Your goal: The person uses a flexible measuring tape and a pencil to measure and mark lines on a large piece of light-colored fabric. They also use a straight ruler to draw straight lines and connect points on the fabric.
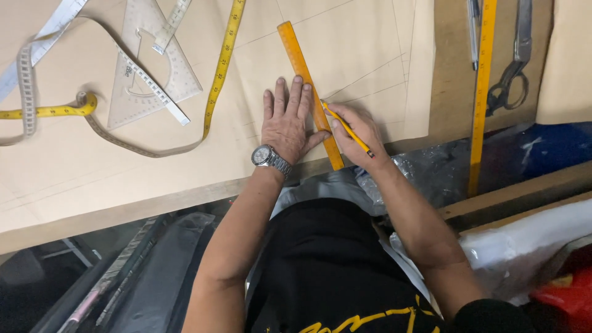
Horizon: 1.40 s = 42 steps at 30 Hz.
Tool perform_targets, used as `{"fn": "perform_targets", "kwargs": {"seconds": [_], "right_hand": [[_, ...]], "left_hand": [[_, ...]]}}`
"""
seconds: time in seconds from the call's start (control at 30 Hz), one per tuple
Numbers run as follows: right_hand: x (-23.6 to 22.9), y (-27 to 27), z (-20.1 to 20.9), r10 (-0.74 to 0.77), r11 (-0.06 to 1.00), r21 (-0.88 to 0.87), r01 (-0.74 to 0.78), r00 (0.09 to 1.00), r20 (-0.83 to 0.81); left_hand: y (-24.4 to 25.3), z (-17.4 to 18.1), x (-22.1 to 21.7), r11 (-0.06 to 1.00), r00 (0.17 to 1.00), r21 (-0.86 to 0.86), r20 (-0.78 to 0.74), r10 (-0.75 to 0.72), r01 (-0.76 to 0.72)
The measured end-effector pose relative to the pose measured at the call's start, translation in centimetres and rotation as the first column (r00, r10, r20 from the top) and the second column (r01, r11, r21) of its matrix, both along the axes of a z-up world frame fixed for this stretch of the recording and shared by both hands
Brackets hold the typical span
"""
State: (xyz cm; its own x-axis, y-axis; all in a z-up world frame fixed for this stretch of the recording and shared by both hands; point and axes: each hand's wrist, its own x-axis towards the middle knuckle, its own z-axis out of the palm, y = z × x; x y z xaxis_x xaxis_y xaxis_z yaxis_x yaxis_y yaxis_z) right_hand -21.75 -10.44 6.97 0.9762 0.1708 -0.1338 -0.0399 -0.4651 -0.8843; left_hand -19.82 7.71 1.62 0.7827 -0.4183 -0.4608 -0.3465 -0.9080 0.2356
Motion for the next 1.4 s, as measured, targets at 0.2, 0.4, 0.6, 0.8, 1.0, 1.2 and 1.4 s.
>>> {"fn": "perform_targets", "kwargs": {"seconds": [0.2, 0.4, 0.6, 0.8, 1.0, 1.2, 1.4], "right_hand": [[0.5, -0.3, -0.7, 0.089, 0.996, 0.003, -0.089, 0.991, 0.098], [2.0, -0.7, 0.5, 0.318, 0.896, -0.318, -0.310, 0.948, -0.027], [3.6, -5.5, 10.1, -0.103, 0.984, -0.179, 0.017, 0.871, -0.480], [2.4, -12.1, -3.1, -0.388, 0.905, 0.139, 0.402, 0.914, -0.116], [2.8, -11.3, -3.1, -0.434, 0.895, 0.021, 0.445, 0.882, -0.184], [3.6, -10.6, -1.1, -0.419, 0.904, -0.011, 0.428, 0.878, -0.230], [3.7, -10.6, -0.9, -0.399, 0.912, 0.009, 0.410, 0.891, -0.216]], "left_hand": [[-0.3, 0.3, 0.3, 1.000, 0.998, 0.017, -0.057, -0.018, 0.019], [-0.7, 0.0, 0.3, 1.000, 0.998, 0.022, -0.069, -0.008, 0.009], [-0.9, 0.4, 0.4, 0.999, 1.000, -0.051, 0.026, 0.012, -0.010], [-7.0, -0.5, 1.7, 0.987, 0.998, -0.160, 0.063, 0.022, -0.012], [-13.2, -0.9, 3.9, 0.978, 0.999, -0.209, 0.046, 0.016, -0.006], [-14.3, -0.4, 4.4, 0.987, 1.000, -0.157, 0.008, 0.020, -0.018], [-14.5, -1.0, 4.3, 0.988, 1.000, -0.154, 0.010, 0.026, -0.024]]}}
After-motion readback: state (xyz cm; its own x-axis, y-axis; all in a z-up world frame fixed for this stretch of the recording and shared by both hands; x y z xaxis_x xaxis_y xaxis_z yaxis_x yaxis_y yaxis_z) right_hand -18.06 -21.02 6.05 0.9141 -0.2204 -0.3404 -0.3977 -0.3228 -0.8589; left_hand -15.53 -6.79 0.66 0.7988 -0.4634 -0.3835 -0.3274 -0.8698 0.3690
